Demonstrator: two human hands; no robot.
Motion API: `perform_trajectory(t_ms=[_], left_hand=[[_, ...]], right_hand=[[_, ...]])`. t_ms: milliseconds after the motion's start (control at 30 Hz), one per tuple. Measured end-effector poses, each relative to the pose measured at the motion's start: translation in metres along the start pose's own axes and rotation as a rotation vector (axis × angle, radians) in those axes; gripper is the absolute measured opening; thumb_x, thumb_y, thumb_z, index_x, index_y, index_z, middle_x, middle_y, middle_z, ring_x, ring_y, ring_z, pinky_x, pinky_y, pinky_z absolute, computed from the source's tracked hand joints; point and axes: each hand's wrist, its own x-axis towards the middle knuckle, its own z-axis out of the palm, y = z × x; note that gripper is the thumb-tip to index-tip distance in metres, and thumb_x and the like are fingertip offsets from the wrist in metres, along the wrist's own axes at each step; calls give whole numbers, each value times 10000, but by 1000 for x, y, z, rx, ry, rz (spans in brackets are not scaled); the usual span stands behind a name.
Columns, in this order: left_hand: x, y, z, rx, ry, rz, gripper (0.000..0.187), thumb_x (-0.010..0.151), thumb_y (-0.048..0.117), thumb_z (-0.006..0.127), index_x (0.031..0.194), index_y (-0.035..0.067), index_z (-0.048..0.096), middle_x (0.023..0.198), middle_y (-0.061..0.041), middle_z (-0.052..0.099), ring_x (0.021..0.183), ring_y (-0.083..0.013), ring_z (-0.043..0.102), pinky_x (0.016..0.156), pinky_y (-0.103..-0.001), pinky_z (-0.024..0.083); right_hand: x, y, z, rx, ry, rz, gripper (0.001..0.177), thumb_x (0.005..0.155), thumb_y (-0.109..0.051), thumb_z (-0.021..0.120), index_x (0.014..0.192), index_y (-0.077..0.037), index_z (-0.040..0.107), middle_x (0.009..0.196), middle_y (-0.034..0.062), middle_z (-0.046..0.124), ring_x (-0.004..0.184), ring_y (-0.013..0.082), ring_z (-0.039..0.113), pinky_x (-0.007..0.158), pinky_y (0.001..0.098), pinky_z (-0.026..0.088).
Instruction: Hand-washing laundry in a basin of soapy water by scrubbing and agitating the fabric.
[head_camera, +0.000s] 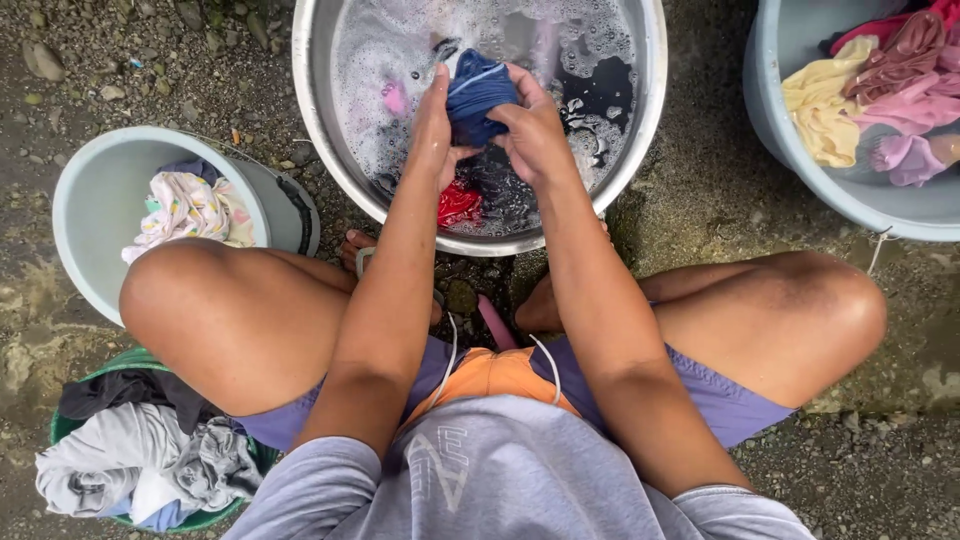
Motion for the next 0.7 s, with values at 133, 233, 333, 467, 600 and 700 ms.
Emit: perform_trajectory(t_ms=[133, 233, 333, 467, 600, 700], left_hand=[[3, -19, 8, -250, 180, -18, 631, 730, 484, 478, 1179, 44, 543, 1038, -170, 617, 927, -296, 631, 807, -376, 540], [25, -48, 0, -69, 371, 98, 446, 770, 485, 469, 952, 81, 522, 873, -82, 578, 810, -203, 544, 730, -311, 426], [29, -64, 3, 122, 411, 304, 425, 805, 503, 429, 710, 105, 543, 669, -21, 566, 645, -155, 502, 601, -295, 364], [25, -67, 8, 226, 415, 485, 424, 828, 476, 419, 689, 107, 573, 660, -26, 577, 624, -163, 528, 572, -308, 391], [24, -71, 13, 255, 409, 585, 394, 837, 442, 431, 660, 112, 555, 626, -24, 562, 590, -166, 525, 547, -300, 393], [23, -74, 12, 291, 416, 688, 372, 846, 407, 442, 631, 118, 538, 593, -23, 546, 557, -168, 523, 522, -291, 394]], right_hand=[[-10, 10, 17, -135, 86, 86, 634, 700, 45, 507, 1285, -173, 399, 1198, 180, 499, 997, 271, 554, 772, 323, 527], [-6, 26, 21, -472, 112, 0, 739, 664, -168, 547, 1362, -198, 306, 1288, 161, 393, 1135, 248, 444, 883, 322, 411], [-4, 36, 21, -484, 131, -51, 730, 705, -444, 531, 1354, -172, 337, 1393, 159, 317, 1297, 262, 348, 1018, 378, 345], [-1, 42, 21, -111, 231, 68, 700, 739, -583, 383, 1152, -25, 470, 1100, 109, 536, 1022, 193, 551, 902, 297, 452], [-1, 50, 14, -58, 224, 40, 865, 743, -579, 430, 1397, -43, 246, 1481, 133, 217, 1355, 228, 248, 1090, 334, 220], [-7, 46, 16, -53, 244, 89, 814, 724, -548, 477, 1357, -54, 347, 1428, 141, 344, 1287, 232, 394, 1039, 301, 355]])
